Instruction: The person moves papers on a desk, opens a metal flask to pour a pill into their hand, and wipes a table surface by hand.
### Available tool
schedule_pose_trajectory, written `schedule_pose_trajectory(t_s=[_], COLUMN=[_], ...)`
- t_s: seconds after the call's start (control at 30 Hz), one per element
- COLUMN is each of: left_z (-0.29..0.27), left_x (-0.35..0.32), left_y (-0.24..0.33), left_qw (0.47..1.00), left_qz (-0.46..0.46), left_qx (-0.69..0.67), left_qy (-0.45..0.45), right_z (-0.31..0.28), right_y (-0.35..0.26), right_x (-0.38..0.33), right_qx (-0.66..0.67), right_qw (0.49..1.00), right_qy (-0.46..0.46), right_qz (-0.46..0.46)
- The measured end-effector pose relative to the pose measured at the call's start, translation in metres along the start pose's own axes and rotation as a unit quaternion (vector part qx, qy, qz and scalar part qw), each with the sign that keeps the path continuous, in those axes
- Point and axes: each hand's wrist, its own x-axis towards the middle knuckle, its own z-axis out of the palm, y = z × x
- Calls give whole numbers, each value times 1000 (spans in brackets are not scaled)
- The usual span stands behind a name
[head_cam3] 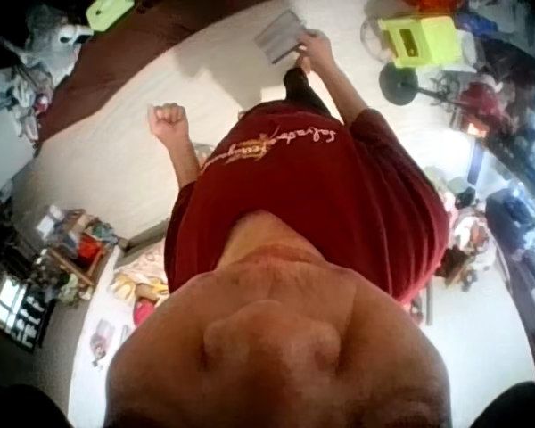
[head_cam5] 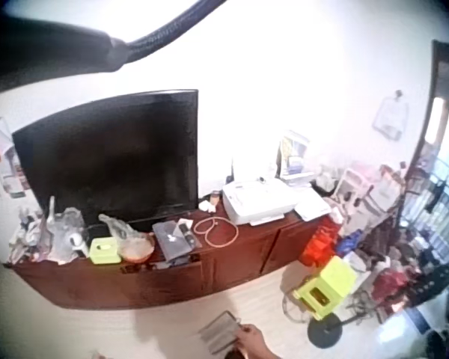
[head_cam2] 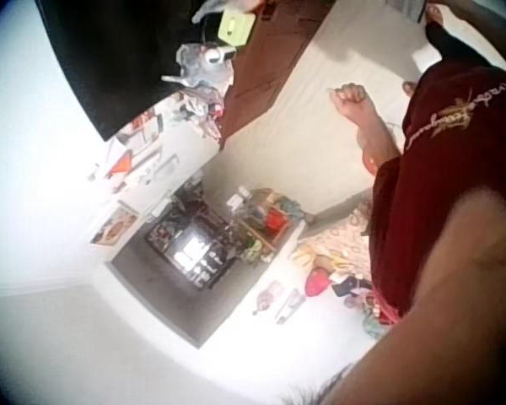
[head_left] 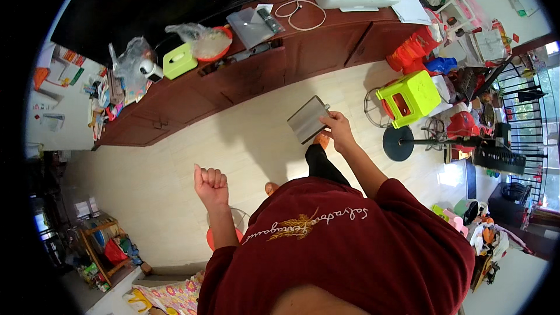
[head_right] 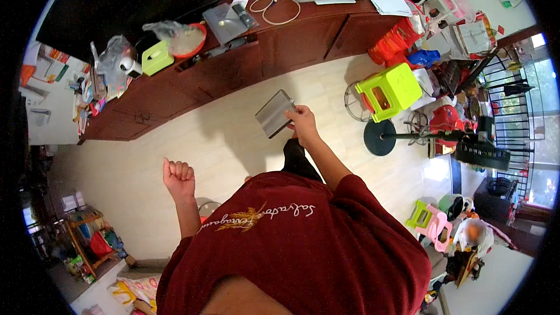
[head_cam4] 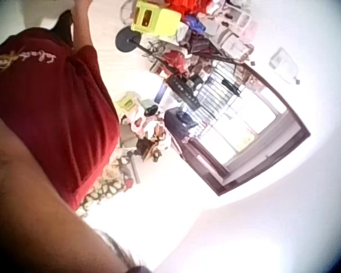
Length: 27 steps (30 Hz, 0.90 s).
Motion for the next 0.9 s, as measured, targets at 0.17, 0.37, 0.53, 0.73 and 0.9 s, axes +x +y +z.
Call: schedule_pose_trajectory(t_s=[0.17,0.37,0.53,0.73,0.9], left_z=[92,189,221,242,273], left_x=[52,97,138,202,278], left_y=[-91,-164,-184,-200,-201], left_qw=[996,986,983,978,975], left_qz=[-92,-146,-162,-194,-209], left_qx=[-7,54,71,59,61], left_qy=[-11,-63,-57,-42,-37], right_z=[-50,-94,-96,-60,3], right_y=[-57,-116,-137,-174,-245], right_x=[75,135,171,231,306], right_qx=[-23,-43,-236,-291,-288], right_qw=[999,996,941,918,908], right_qy=[14,41,99,69,44], right_qz=[-25,-70,-223,-261,-301])
